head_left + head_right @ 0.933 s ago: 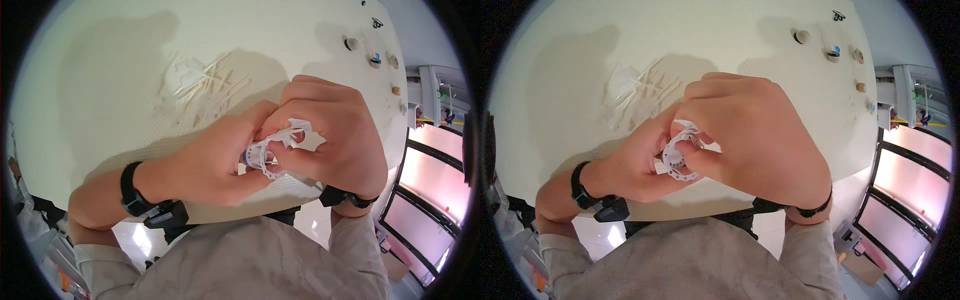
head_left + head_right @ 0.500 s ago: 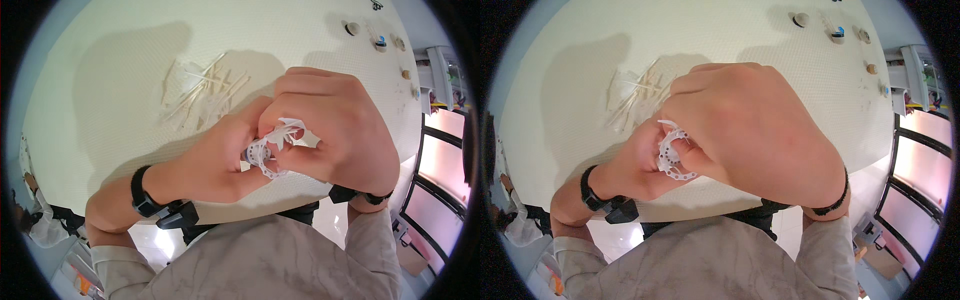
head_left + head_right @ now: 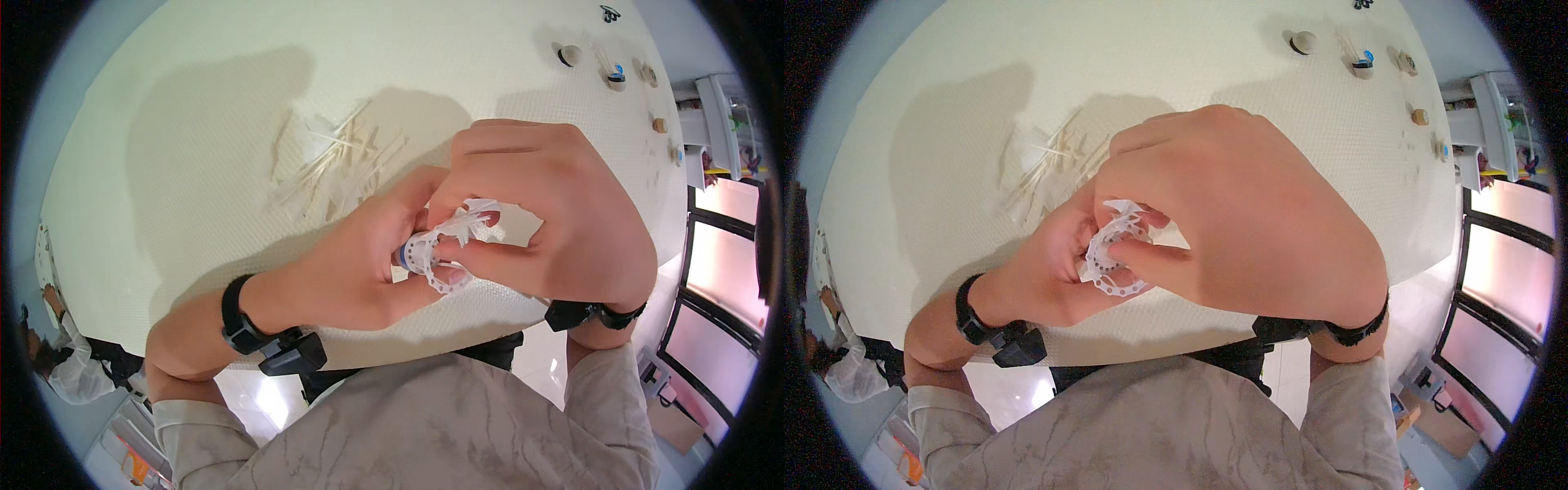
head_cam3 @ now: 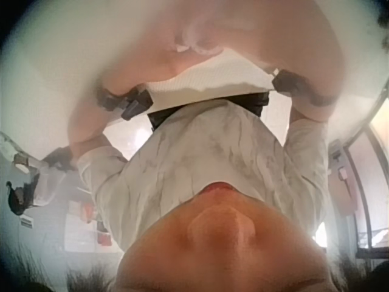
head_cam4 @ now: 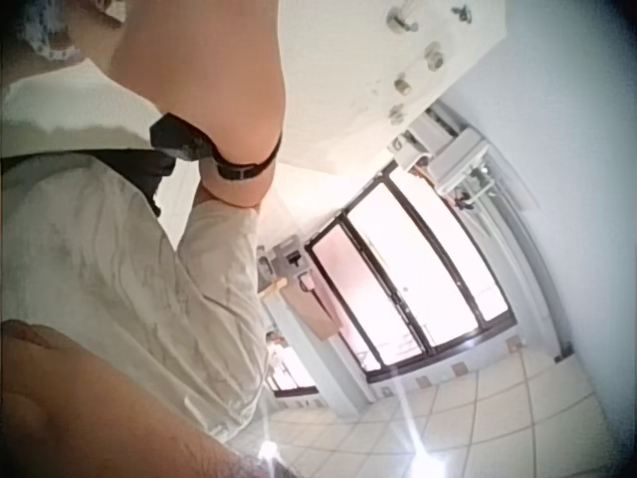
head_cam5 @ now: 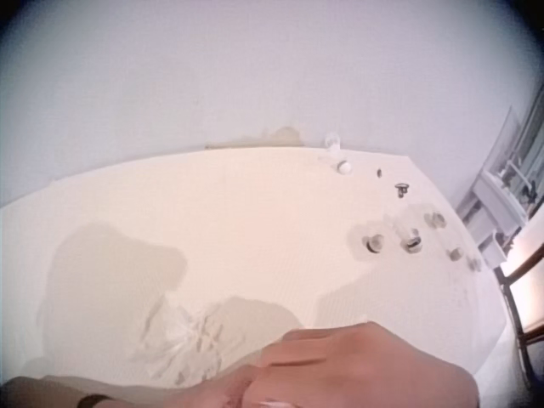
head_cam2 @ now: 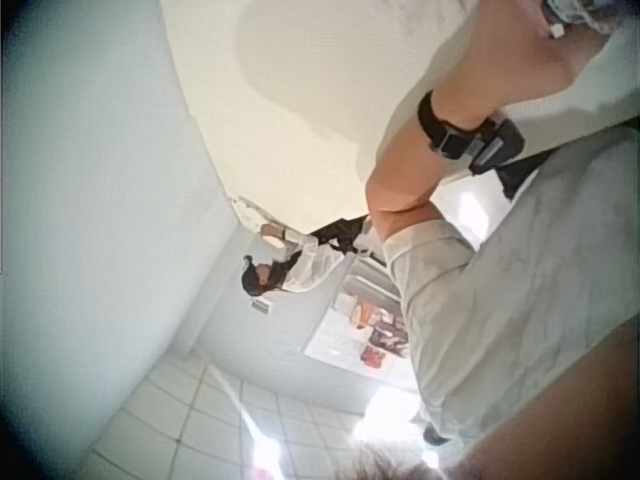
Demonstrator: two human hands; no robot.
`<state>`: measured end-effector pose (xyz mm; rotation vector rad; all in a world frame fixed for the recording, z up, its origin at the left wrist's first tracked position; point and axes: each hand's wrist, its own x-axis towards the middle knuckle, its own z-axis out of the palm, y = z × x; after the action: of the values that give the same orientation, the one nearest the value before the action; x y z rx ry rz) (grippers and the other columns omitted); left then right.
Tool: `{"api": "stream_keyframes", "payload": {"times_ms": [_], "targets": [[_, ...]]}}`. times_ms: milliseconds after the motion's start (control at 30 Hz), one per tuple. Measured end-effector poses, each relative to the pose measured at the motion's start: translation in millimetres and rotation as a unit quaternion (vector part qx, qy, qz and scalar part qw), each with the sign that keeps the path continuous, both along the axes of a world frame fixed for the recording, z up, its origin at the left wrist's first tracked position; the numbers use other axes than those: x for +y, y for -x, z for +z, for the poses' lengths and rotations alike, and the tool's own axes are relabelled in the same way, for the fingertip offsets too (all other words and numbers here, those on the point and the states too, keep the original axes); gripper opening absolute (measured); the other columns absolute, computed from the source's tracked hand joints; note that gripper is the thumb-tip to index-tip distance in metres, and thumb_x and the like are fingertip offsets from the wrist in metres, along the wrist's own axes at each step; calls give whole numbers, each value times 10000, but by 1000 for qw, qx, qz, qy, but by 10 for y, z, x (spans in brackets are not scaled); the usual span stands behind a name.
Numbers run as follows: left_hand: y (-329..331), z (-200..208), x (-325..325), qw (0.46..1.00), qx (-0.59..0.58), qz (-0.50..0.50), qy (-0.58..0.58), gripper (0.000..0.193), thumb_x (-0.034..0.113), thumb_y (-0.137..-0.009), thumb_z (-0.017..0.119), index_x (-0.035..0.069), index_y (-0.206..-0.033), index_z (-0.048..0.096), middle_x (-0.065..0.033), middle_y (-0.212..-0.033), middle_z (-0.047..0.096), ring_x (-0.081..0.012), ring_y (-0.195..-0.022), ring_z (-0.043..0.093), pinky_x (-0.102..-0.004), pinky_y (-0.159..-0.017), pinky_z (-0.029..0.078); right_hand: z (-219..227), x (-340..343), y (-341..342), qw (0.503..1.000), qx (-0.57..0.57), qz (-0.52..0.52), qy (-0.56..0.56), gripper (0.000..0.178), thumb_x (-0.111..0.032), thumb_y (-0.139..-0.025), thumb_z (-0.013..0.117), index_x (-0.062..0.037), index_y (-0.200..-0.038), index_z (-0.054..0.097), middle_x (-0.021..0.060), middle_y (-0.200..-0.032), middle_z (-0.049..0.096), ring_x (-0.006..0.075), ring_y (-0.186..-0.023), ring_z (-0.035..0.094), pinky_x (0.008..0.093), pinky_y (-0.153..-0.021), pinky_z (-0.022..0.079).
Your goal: The recorder is assembling badminton shuttlecocks by inserting feathers into a plastic base frame and attaching the cork tip.
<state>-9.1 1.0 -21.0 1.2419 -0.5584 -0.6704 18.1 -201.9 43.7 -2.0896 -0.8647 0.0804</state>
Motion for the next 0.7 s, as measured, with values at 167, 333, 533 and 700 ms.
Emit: {"api": "stream_keyframes", "payload": {"times_ms": [167,333,533,700], "targets": [[3,-9,13,1000,5,2,20,442,-12,-906,659,14,-1295,454,-83,-1191,588,-127,-1039,574,-271,-863,471,-25,8,-9,1000,27,1,9,201,-11,-585,692,-45,-782,711,62,-683,562,229,-628,546,326,-517,396],[-41,58,32,998,-47,-16,-27,479,-7,-905,672,2,-1327,446,-84,-1253,598,-139,-1065,587,-279,-874,479,-46,24,-12,999,42,-6,25,182,-10,-610,685,-44,-787,714,66,-671,573,228,-621,535,322,-506,372],[-39,39,56,995,-71,-49,-40,743,-69,-846,760,57,-1466,369,-73,-1345,556,-150,-1221,577,-302,-994,468,-69,18,21,998,61,-14,11,158,-10,-635,698,-46,-787,711,60,-693,608,215,-619,532,313,-521,385],[-20,58,5,999,35,-17,-6,550,-24,-897,697,30,-1373,426,-94,-1304,580,-150,-1174,578,-299,-952,481,-21,-7,22,997,55,-41,28,161,-13,-629,713,-35,-788,695,57,-706,621,200,-625,544,309,-537,402]]}}
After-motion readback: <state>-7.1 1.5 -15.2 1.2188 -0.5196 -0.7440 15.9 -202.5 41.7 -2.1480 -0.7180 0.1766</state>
